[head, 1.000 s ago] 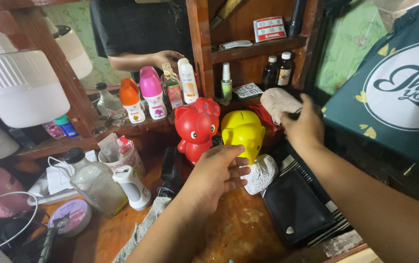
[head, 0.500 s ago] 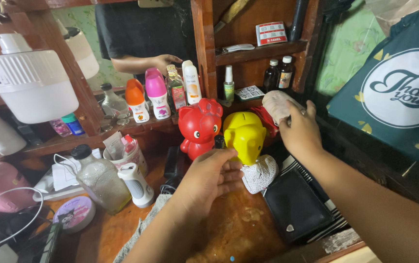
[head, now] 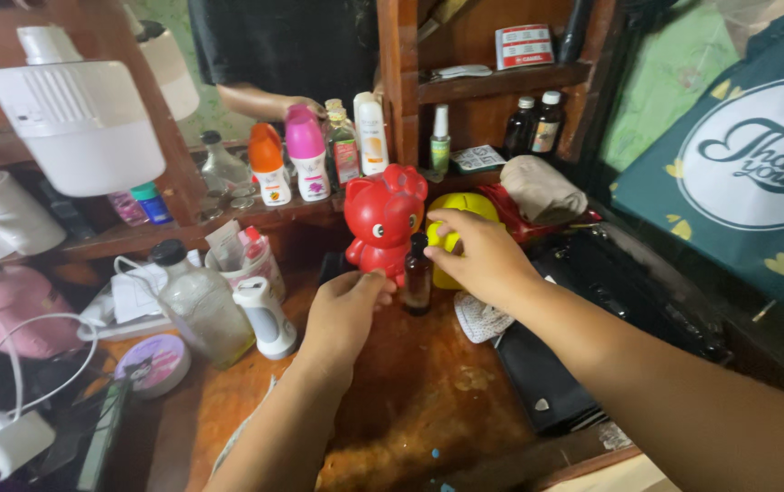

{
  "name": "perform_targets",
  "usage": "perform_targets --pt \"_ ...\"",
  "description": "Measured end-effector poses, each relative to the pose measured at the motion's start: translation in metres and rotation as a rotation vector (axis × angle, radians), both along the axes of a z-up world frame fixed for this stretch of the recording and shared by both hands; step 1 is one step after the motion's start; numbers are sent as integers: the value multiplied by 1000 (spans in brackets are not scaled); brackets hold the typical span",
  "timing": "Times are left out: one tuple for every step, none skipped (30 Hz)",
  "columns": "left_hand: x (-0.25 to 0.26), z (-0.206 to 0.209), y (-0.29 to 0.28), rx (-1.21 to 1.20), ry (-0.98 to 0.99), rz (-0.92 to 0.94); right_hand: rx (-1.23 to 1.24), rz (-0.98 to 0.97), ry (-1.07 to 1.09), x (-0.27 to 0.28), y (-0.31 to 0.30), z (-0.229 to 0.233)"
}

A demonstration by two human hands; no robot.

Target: The person cleans a cluttered wooden vanity table using a cloth, wiping the surface and moving various items like bottles, a hairdryer, and a bag. They also organize small objects, including a plastic container and a charging cable, into a more orderly arrangement.

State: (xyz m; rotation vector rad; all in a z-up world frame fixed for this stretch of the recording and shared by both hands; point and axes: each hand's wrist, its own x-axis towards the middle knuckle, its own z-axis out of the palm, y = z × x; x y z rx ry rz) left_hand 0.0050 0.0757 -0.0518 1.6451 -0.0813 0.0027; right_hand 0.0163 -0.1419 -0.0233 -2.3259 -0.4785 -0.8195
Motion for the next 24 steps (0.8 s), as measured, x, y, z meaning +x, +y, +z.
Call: perform_targets --pt "0 -3 3 44 -71 22 -52 -51 -21 2 7 1" --pt "-2 -6 6 191 -129 61 -105 -95 -44 3 16 2" --pt "-4 -7 8 340 -185 99 -125 -157 15 3 23 4" --pt "-7 -7 10 489 -239 137 -146 -221 73 2 28 7" --pt "-11 -7 12 620 -264 173 -167 -284 131 1 32 10" --pt "-17 -8 15 751 -287 202 -178 -292 140 0 36 12" --pt "-21 -7 18 884 -309 231 -189 -299 150 -1 39 13" --pt "-23 -7 20 967 -280 249 -200 -307 158 -2 41 13" --pt "-24 -7 23 1049 -250 268 -202 -303 155 -3 43 12" --pt "-24 -7 24 1129 -221 284 -205 -303 152 -3 44 13" --pt "-23 -8 26 1169 -127 246 -207 -302 148 -4 45 13" --pt "-22 -8 28 1205 -36 202 -191 -287 140 -4 45 13" --pt "-21 -9 29 1239 56 157 -174 -271 132 -6 46 13" --pt "-20 -10 28 1247 41 163 -157 -256 123 -7 48 15" --pt "-21 -12 27 1255 26 168 -130 -244 135 -8 49 17" --pt "-21 -13 28 1263 12 175 -103 -230 148 -10 51 20" --pt "-20 -12 29 1252 20 169 -77 -216 161 -11 53 23" --pt "-18 -11 31 1241 28 161 -40 -178 170 -12 55 27" --pt "-18 -9 33 1231 35 154 -3 -141 178 -11 56 31" --pt "-18 -7 36 1227 46 130 35 -106 188 -10 57 35" --pt "-18 -4 39 1223 58 106 44 -105 174 -9 59 38" --pt "-19 -2 43 1220 70 82 53 -105 160 -8 61 40" --pt "-22 -1 46 1218 65 69 62 -104 147 -6 63 42" --pt "-27 0 50 1217 63 56 60 -85 106 -4 67 43"
